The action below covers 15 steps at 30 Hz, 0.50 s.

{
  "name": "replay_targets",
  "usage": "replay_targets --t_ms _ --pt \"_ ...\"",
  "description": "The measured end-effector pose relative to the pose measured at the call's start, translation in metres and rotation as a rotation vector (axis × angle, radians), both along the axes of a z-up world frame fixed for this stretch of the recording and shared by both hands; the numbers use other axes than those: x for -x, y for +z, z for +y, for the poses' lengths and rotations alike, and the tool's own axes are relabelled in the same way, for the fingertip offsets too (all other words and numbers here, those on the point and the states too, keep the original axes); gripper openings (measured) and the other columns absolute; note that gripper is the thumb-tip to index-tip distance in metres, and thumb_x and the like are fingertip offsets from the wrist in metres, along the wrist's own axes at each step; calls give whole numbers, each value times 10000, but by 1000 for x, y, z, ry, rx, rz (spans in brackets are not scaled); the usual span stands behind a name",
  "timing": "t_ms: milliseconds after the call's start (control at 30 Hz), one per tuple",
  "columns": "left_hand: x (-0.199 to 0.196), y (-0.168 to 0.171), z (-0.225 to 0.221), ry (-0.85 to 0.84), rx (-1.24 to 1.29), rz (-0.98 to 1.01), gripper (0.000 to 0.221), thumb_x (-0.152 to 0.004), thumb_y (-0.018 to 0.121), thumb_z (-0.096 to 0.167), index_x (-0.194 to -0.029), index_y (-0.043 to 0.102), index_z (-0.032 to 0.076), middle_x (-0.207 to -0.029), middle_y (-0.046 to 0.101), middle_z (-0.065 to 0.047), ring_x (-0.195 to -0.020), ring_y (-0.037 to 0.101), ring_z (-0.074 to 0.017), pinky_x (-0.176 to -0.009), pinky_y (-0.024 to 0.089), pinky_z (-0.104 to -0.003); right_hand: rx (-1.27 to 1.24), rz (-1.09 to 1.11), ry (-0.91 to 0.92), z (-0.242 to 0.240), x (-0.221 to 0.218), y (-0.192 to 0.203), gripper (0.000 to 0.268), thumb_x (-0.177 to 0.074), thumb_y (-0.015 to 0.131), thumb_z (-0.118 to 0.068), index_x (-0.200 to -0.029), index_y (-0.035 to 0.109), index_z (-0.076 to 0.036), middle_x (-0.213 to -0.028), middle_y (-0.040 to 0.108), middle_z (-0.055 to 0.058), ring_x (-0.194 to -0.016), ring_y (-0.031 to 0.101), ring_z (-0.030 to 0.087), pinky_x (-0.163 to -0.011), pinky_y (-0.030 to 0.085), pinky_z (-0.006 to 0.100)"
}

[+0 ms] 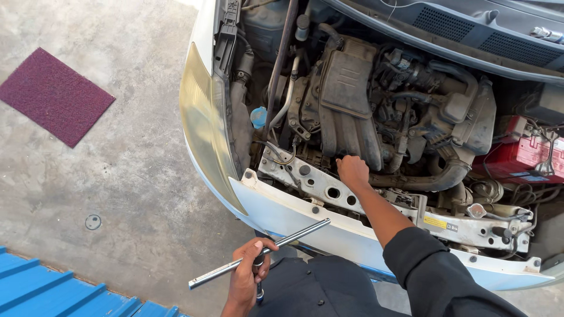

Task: The person uses a ratchet with various socket extensions to loosen and remove bolts from the engine bay of a vehicle.

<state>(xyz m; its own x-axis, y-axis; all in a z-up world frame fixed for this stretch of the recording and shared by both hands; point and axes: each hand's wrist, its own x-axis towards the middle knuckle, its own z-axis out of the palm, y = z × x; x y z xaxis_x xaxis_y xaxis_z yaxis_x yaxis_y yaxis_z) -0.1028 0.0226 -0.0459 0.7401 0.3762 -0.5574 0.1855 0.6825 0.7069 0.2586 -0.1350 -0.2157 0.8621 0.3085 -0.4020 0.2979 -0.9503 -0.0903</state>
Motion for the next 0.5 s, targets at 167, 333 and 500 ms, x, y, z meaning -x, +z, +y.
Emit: replay_targets --t_ms 167,333,500 --pt "6 -6 -9 38 15 30 460 -993 498 331 -903 715 -64 -475 414 -1 -396 322 -70 -386 244 -245 -475 232 -742 0 -17 -37 407 -1031 555 -302 -953 719 62 -960 756 268 -920 720 433 -755 586 565" --pt "9 -16 -13 54 34 61 483 -986 475 339 -903 714 -72 -446 395 -8 -354 296 -73 -351 230 -251 -118 225 -335 -8 -23 -8 526 -1038 562 -408 -921 758 65 -856 779 246 -823 780 379 -714 617 448" --pt "12 -15 -9 81 66 48 474 -1003 484 336 -916 708 -72 -468 400 -6 -380 317 -71 -364 240 -247 117 118 79 4 -3 37 507 -951 701 -485 -949 760 18 -896 765 223 -873 758 377 -719 622 464"
